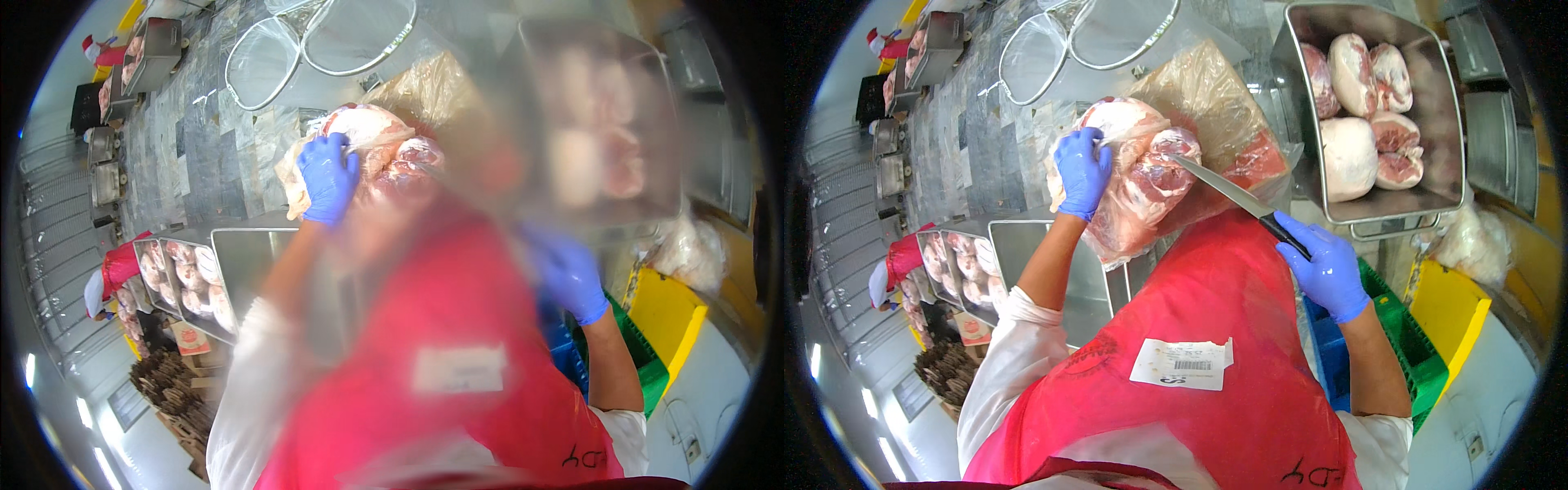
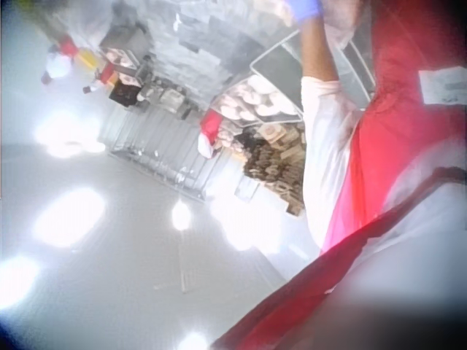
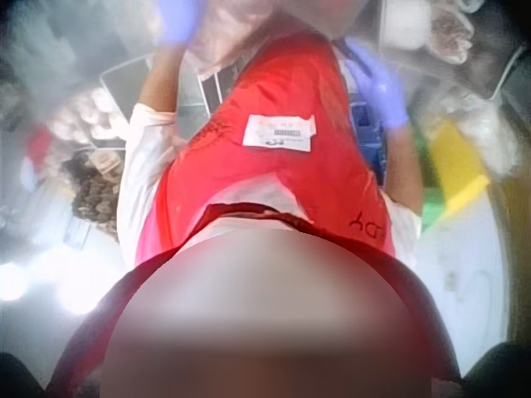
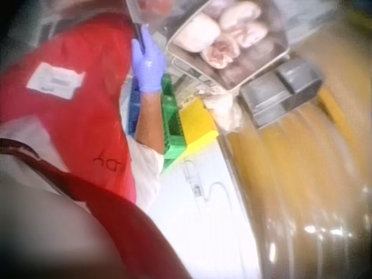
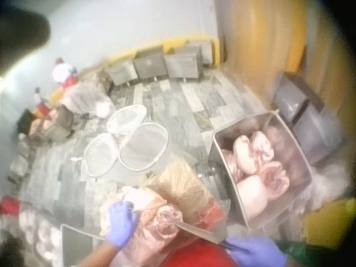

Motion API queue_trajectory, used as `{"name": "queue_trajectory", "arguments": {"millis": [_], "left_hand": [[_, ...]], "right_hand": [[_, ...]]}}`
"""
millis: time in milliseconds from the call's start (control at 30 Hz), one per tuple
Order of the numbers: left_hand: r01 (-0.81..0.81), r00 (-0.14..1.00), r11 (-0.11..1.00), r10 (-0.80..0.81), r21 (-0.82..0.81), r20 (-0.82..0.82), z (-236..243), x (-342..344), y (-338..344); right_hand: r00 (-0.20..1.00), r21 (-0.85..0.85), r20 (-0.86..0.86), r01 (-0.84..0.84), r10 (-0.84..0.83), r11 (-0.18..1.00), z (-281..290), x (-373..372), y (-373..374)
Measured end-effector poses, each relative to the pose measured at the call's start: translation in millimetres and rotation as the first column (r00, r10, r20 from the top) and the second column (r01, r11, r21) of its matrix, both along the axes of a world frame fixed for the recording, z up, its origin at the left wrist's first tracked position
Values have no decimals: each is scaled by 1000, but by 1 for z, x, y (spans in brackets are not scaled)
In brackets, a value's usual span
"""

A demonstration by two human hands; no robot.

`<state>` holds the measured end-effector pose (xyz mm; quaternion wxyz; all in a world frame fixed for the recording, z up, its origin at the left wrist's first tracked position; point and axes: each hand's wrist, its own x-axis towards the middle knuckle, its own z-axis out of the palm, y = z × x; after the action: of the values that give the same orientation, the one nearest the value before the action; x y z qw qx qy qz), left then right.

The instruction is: The person trims fat and connective tissue from a large piece of raw meat using a knife. The person repeatedly cuts and removes sections of fat, placing trimmed pieces into a nearby container.

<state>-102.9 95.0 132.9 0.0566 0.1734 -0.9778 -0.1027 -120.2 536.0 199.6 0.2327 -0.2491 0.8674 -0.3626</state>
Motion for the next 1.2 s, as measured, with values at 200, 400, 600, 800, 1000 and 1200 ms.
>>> {"name": "queue_trajectory", "arguments": {"millis": [200,400,600,800,1000,1200], "left_hand": [[-285,953,954,292,90,-77,-50,12,-17],[-356,923,912,377,205,-74,-49,13,-21],[-356,935,933,354,52,38,-38,6,-19],[-311,949,931,313,191,16,-40,4,-26],[-253,963,950,265,183,-41,-35,2,-22],[-209,978,971,209,118,14,-31,-8,-17]], "right_hand": [[965,203,-191,-142,181,969,25,-35,-20],[891,430,-228,-268,391,862,101,-87,-59],[675,507,-389,-411,627,757,133,-125,-118],[677,560,-77,-578,732,594,154,-173,-177],[691,569,115,-635,714,523,145,-195,-208],[714,519,-70,-570,696,637,93,-160,-160]]}}
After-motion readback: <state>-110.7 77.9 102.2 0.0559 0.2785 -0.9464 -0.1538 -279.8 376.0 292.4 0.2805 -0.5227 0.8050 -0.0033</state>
